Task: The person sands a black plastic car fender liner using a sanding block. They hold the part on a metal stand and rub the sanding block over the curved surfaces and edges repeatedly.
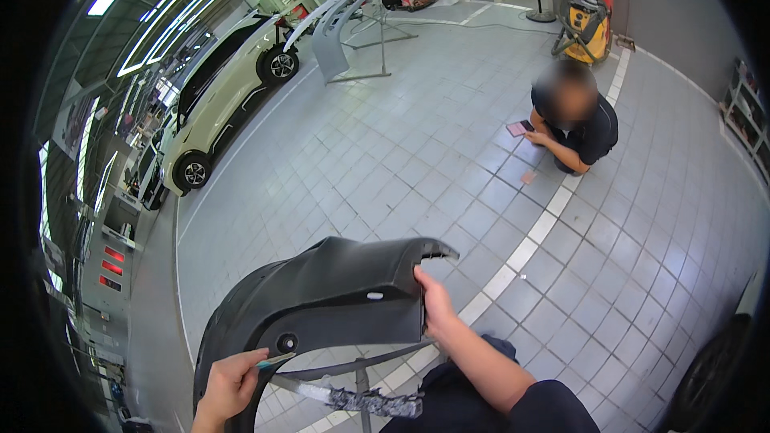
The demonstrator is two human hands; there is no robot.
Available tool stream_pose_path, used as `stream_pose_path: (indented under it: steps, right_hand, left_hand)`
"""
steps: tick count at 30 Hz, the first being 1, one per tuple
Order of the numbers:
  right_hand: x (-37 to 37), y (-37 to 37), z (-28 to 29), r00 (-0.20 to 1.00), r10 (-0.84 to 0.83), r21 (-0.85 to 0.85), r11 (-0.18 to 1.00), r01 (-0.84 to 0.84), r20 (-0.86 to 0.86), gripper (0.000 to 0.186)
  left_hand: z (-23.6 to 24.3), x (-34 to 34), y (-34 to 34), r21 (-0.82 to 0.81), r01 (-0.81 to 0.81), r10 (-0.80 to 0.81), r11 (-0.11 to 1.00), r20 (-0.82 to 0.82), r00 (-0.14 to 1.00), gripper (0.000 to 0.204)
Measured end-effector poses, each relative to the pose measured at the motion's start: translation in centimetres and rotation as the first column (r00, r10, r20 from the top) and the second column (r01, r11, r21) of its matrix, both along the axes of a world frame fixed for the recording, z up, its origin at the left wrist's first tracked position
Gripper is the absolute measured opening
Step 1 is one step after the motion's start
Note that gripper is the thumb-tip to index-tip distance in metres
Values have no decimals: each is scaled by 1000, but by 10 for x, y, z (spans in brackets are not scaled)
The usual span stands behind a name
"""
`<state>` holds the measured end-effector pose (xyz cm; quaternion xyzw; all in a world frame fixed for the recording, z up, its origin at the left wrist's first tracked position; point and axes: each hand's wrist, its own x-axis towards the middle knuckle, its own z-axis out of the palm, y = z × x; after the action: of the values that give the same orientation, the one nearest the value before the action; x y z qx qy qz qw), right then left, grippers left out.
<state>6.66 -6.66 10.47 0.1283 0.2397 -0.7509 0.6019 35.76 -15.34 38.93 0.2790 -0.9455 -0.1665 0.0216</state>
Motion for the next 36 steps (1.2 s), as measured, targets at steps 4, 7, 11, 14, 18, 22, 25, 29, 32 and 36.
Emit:
stream_pose_path:
  steps: [4,7,11,14,18,22,25,29,32,36]
  right_hand:
    - [-3,12,9,676,-42,270,898,349,-735,34]
    - [-3,48,52,385,27,236,828,508,-923,31]
    - [0,98,132,668,144,-20,973,-231,-730,38]
    - [19,105,176,665,222,-199,845,-496,-713,47]
    - [30,113,198,410,87,10,983,-186,-908,38]
    - [39,129,205,-154,205,191,977,99,-967,27]
    - [41,119,201,-205,92,101,994,-34,-974,26]
    - [25,103,157,18,-92,-92,996,23,-996,32]
    - [11,99,94,137,42,124,729,673,-990,47]
    - [11,81,25,431,56,319,761,565,-900,58]
  left_hand:
    - [22,-15,-6,-184,257,-283,949,-132,950,40]
    - [28,-33,-15,-334,354,-439,873,-226,869,44]
    - [26,-71,-21,-472,602,-755,644,-264,600,42]
    - [7,-104,-3,-524,664,-841,533,-247,481,29]
    - [2,-117,19,-328,814,-877,479,-208,432,40]
    - [4,-121,29,-354,643,-734,679,-315,602,57]
    - [-2,-129,25,-428,667,-769,609,-113,629,46]
    - [-27,-138,1,-157,602,-619,783,-90,781,24]
    - [-55,-150,-25,-165,553,-575,817,-148,805,24]
    - [-102,-158,-45,-358,567,-639,742,-121,760,39]
